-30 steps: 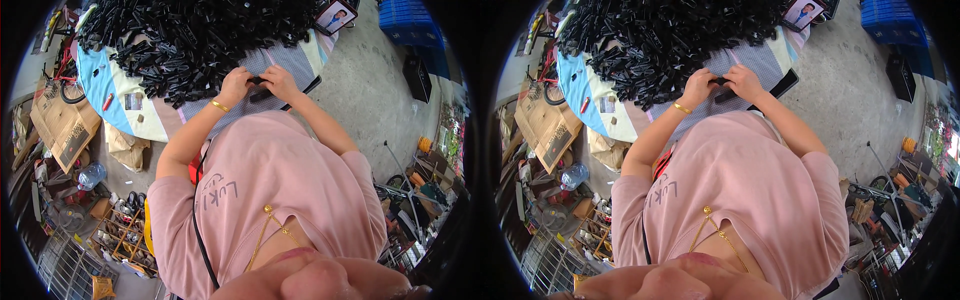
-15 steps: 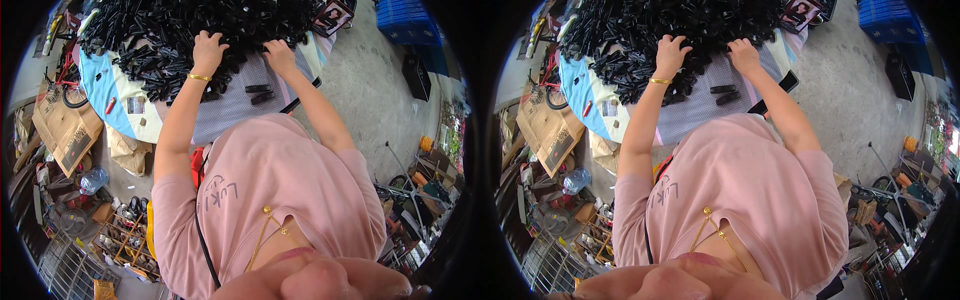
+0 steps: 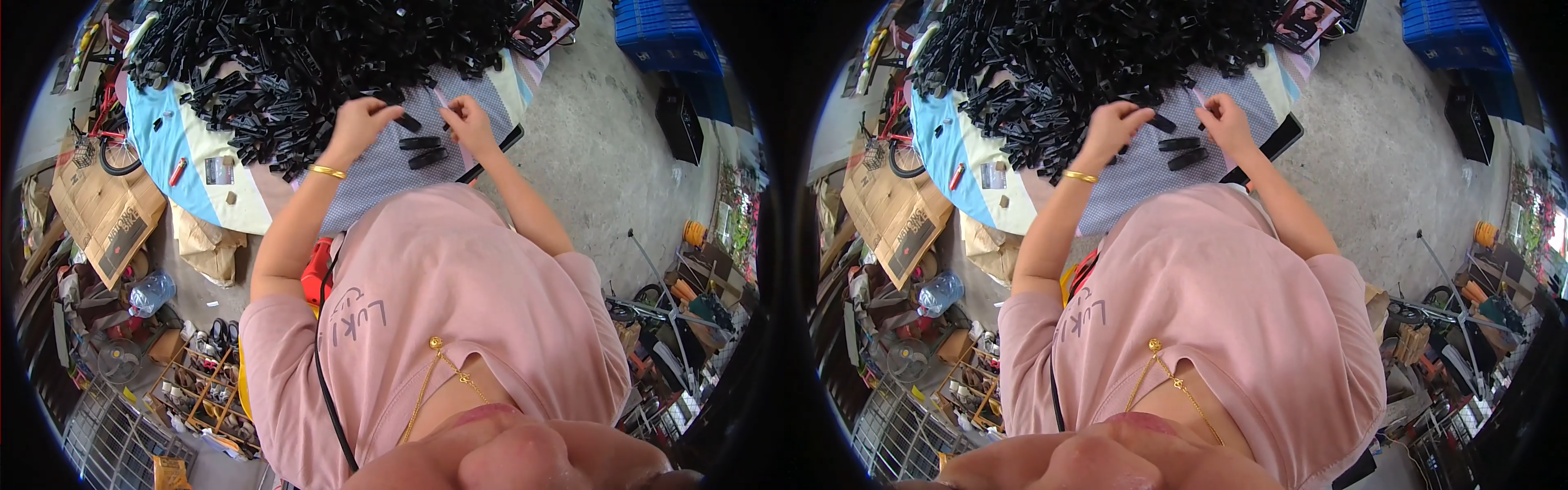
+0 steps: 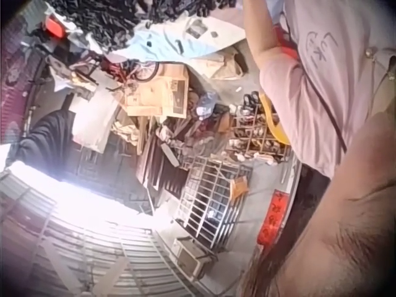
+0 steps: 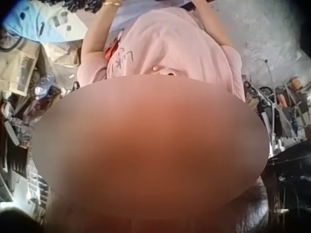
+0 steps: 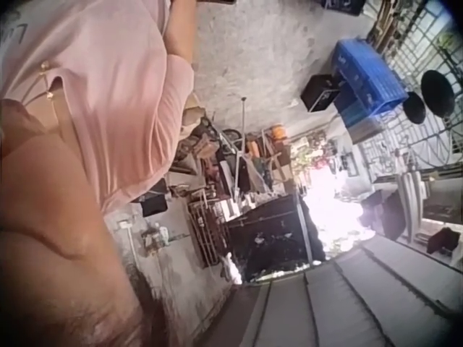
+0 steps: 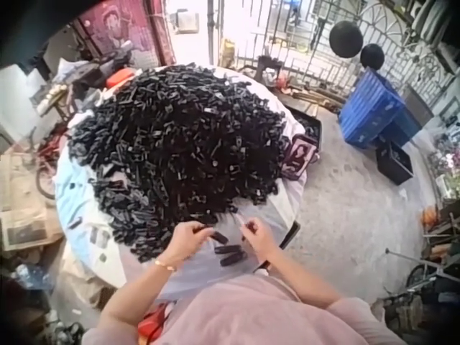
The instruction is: Sorting and organizing small black plastic components on a workstation table.
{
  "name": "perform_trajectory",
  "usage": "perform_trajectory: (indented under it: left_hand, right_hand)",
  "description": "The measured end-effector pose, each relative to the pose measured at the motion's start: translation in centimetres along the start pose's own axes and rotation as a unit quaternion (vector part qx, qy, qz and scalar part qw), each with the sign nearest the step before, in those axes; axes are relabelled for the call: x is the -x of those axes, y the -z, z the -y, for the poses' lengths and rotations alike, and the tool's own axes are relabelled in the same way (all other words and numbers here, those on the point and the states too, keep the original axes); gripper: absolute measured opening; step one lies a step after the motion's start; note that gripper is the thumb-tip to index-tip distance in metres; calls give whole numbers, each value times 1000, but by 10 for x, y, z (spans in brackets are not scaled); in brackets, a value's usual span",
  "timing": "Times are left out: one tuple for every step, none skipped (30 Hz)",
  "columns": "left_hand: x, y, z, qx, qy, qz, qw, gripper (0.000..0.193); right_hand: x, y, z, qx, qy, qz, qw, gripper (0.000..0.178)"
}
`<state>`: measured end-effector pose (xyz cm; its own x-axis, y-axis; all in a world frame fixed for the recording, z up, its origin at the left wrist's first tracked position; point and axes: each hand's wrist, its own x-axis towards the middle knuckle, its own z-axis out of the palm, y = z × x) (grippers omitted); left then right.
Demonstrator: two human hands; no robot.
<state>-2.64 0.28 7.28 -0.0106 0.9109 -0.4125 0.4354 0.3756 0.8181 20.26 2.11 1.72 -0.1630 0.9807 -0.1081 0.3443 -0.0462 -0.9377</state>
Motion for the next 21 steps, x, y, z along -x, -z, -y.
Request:
perform_trajectory:
  left_hand:
    - [-2,-16,15,88,45,15,995,27]
    - [-3,-32,32,175,90,28,980,29]
    - [-2,-40,36,200,111,35,973,31]
    - [-2,-48,41,201,112,37,972,31]
    - [-2,-55,46,244,142,14,959,31]
    - [-1,-59,48,285,171,-9,943,31]
    - [-1,-60,50,275,168,-8,947,32]
    - [-2,-61,51,275,168,-7,947,32]
    - [-2,-62,49,286,176,-22,942,31]
    - [-2,-63,46,297,183,-38,936,30]
    - [0,-62,43,296,183,-39,937,30]
    - [6,-60,35,191,136,-63,970,27]
    - [10,-59,30,83,86,-86,989,25]
    - [14,-61,33,83,86,-86,989,25]
    - [17,-63,37,-36,-33,-135,990,22]
    - [19,-63,40,-154,-151,-179,960,22]
    - [19,-62,42,-153,-150,-179,960,22]
    - [20,-60,41,-197,-158,-157,955,22]
    - [20,-58,41,-240,-166,-135,947,23]
    - [19,-56,41,-239,-165,-135,947,23]
    - [16,-54,41,-240,-191,-128,943,21]
  right_hand:
    - [1,4,2,-81,-121,37,989,20]
    - [2,4,2,-81,-122,40,988,20]
    - [1,6,-1,-117,-136,49,983,20]
    - [1,8,-2,-152,-150,59,975,20]
    - [2,8,-2,-151,-152,57,975,20]
    - [2,8,-1,-145,-154,66,975,21]
    - [2,7,-1,-139,-156,75,975,23]
    - [3,7,-3,-138,-156,74,975,23]
    - [4,6,-7,-129,-164,79,975,24]
    - [5,4,-10,-120,-173,84,974,24]
    - [7,1,-13,-122,-172,85,974,24]
    - [8,-3,-15,-113,-143,81,980,24]
    - [9,-5,-16,-103,-114,77,985,24]
    - [10,-4,-17,-103,-114,77,985,24]
    - [11,-4,-14,-18,-44,90,995,23]
    - [12,-4,-13,67,27,101,992,23]
    - [11,-4,-14,67,27,102,992,23]
    - [10,-4,-15,125,95,95,983,24]
    - [10,-5,-16,181,161,87,966,25]
    - [12,-5,-16,182,161,88,966,25]
    - [13,-5,-12,182,171,64,966,25]
